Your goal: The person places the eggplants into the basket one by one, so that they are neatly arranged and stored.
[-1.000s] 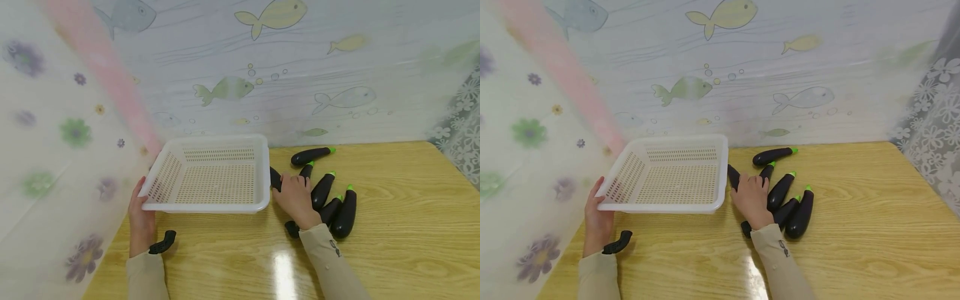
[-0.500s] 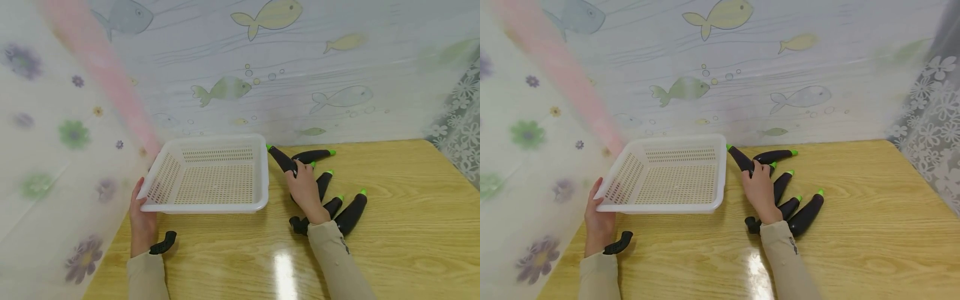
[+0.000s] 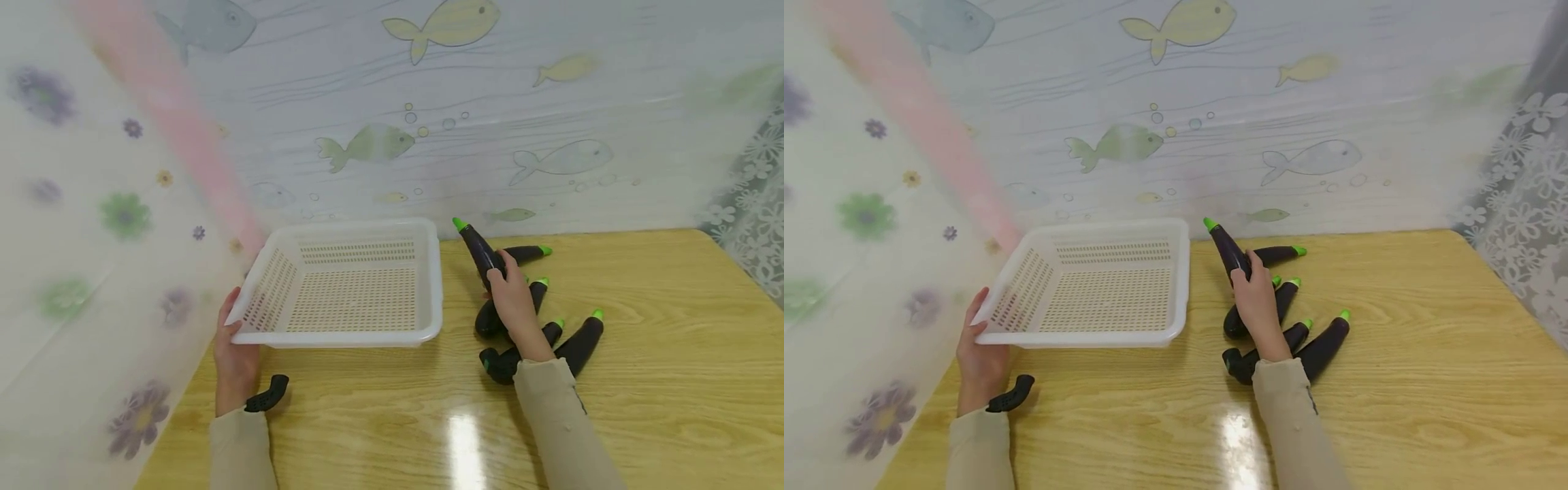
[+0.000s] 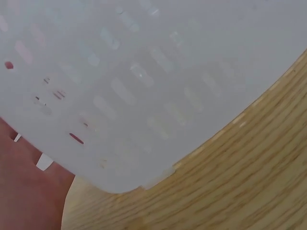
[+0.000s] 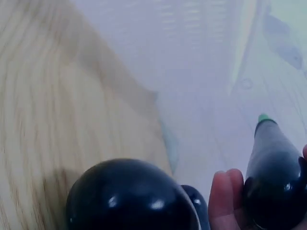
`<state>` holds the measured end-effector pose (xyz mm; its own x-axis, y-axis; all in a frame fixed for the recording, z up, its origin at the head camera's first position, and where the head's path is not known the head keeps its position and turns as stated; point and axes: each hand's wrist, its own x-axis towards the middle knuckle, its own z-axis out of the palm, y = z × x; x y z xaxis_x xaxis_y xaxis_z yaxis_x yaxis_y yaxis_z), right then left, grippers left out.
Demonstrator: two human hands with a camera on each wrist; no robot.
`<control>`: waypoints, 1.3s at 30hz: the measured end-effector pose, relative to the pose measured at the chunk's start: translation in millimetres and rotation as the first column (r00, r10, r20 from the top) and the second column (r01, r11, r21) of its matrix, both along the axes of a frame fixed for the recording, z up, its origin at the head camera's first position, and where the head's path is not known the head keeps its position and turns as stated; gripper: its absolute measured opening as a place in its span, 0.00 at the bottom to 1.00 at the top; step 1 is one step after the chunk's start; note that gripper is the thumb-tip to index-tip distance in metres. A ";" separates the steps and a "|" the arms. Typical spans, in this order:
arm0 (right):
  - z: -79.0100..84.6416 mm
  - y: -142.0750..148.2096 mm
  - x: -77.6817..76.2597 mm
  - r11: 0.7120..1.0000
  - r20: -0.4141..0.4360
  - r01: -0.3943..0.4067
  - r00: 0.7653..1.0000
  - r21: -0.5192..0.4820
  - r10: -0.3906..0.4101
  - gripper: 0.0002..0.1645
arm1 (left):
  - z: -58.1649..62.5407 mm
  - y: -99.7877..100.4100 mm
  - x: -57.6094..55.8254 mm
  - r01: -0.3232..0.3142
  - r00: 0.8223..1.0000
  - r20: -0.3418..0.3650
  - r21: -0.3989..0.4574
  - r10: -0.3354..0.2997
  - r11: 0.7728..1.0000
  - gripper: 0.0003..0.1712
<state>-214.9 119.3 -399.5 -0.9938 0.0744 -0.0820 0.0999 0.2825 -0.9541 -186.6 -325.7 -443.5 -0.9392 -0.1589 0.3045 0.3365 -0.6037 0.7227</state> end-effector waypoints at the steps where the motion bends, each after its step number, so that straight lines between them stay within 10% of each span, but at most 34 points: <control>1: 1.2 0.8 0.1 0.999 0.021 -0.005 1.000 -0.045 0.006 0.35 | -0.7 -0.2 -0.1 0.017 1.000 -0.017 0.009 -0.017 1.000 0.30; 11: 6.4 5.5 0.4 0.963 0.101 0.000 0.995 -0.268 0.028 0.36 | -1.5 -2.1 1.7 0.079 0.996 -0.041 -0.010 -0.079 0.997 0.23; 22: 9.9 5.7 5.8 0.818 -0.012 0.014 1.000 -0.576 -0.025 0.31 | -0.9 -0.3 -3.1 0.079 0.997 0.007 -0.058 -0.079 0.995 0.29; 30: 17.2 2.5 8.8 0.882 -0.020 -0.030 1.000 -0.470 0.023 0.40 | -3.9 2.2 -2.0 0.079 0.997 0.018 -0.040 -0.078 0.996 0.31; 39: 28.3 -7.3 13.4 0.889 -0.072 -0.088 0.995 -0.450 0.062 0.34 | -5.4 1.5 -2.9 0.079 0.997 0.023 -0.042 -0.078 0.996 0.31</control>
<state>-201.5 112.0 -371.1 -0.9988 -0.0327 -0.0351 0.0403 -0.1760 -0.9836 -189.5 -324.2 -448.9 -0.9544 -0.0716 0.2897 0.2738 -0.5959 0.7549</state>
